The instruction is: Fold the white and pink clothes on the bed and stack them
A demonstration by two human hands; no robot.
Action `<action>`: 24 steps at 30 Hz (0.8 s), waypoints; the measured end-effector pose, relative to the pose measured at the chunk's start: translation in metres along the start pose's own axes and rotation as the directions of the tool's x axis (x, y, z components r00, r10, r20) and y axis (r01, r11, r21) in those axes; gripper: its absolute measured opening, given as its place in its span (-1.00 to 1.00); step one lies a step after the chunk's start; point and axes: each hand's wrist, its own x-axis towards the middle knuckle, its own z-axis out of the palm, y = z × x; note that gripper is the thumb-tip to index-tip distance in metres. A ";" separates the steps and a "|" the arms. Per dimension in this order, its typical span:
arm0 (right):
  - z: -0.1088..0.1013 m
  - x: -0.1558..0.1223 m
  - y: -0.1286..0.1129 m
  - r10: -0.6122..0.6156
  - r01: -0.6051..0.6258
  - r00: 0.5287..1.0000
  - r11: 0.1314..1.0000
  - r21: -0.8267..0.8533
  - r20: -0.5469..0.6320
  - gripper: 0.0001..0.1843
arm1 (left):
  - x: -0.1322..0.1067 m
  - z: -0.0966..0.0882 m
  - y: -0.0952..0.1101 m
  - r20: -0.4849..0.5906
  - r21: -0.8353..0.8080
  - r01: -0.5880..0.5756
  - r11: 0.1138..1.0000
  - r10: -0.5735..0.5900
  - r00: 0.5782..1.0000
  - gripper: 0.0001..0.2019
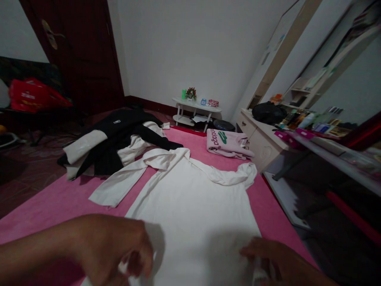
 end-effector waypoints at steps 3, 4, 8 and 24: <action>0.006 0.037 -0.018 -0.170 0.169 0.984 0.986 -0.010 -0.056 -0.57 | 0.040 -0.026 -0.009 -0.276 0.153 -0.031 0.988 0.073 0.958 -0.57; 0.008 0.051 -0.023 -0.226 0.223 0.970 0.974 -0.045 -0.087 -0.61 | 0.055 -0.032 -0.020 -0.368 0.241 -0.034 0.970 0.123 0.921 -0.52; 0.006 0.109 -0.021 -0.365 0.340 0.921 0.924 -0.174 -0.138 -0.80 | 0.114 -0.041 -0.079 -0.604 0.453 0.195 0.870 0.138 0.785 -0.39; -0.001 0.228 -0.009 -0.410 0.338 0.888 0.888 -0.312 -0.207 -0.36 | 0.143 -0.041 -0.111 -0.711 0.572 0.411 0.710 0.178 0.681 -0.46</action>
